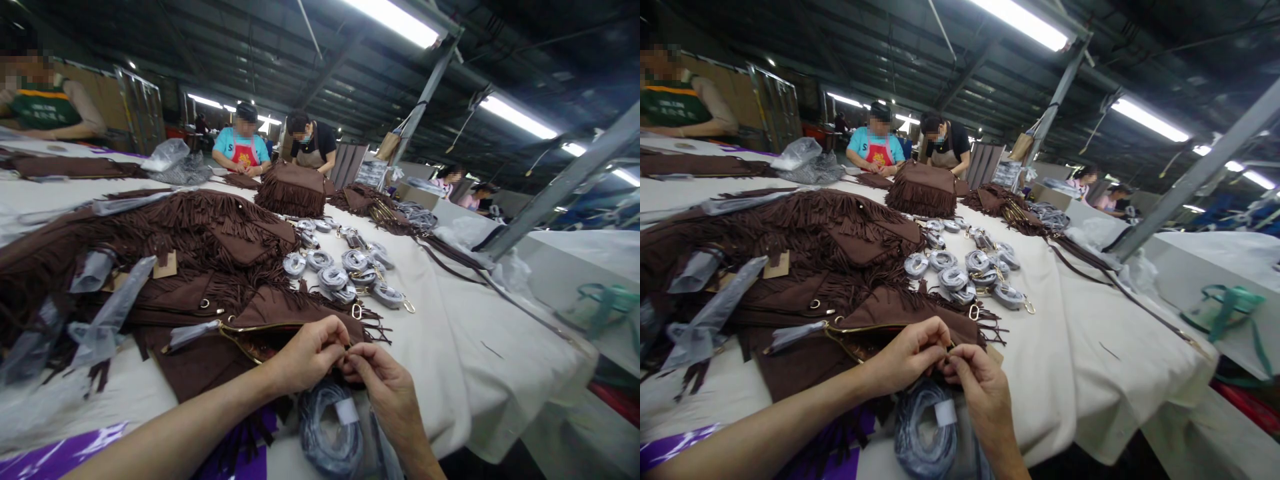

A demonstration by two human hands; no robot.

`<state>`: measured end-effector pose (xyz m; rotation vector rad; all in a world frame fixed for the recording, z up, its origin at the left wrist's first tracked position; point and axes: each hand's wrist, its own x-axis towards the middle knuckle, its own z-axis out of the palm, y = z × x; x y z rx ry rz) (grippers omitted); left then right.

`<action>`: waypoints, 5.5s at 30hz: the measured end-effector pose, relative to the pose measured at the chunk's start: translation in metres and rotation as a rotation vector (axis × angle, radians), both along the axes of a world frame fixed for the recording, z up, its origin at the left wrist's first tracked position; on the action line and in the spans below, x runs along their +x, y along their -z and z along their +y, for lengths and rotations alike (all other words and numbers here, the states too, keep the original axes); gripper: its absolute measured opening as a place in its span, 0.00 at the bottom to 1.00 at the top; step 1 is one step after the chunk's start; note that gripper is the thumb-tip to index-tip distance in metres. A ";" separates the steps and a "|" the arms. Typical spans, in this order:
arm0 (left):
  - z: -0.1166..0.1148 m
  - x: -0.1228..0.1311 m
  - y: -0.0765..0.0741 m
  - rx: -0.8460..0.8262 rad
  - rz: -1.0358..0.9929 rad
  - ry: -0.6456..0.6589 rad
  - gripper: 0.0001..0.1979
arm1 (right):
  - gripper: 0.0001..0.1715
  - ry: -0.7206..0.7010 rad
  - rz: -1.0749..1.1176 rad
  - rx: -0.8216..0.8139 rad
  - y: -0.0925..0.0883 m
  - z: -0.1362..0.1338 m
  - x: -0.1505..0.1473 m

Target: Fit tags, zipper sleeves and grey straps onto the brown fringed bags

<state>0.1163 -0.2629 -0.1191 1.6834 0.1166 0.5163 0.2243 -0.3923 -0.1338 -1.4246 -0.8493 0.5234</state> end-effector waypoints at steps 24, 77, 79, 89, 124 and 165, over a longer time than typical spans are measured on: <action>0.003 -0.001 0.005 -0.035 0.079 0.073 0.06 | 0.12 0.013 -0.215 -0.032 0.008 0.003 -0.002; 0.053 -0.076 -0.024 1.334 0.507 -0.257 0.08 | 0.12 -0.249 -1.328 -0.137 0.012 -0.043 -0.040; 0.044 -0.072 -0.032 1.301 0.459 -0.272 0.08 | 0.11 -0.169 -1.305 -0.253 0.002 -0.012 -0.051; 0.074 -0.124 -0.037 0.794 0.389 -0.267 0.12 | 0.18 -0.141 -1.531 -0.251 0.042 0.049 -0.038; 0.029 -0.168 -0.008 0.321 0.464 -0.250 0.20 | 0.29 -0.080 -1.213 0.304 -0.010 0.062 -0.139; -0.033 -0.028 0.017 1.559 0.508 -0.212 0.22 | 0.14 -0.080 -0.660 -0.416 -0.024 -0.082 0.075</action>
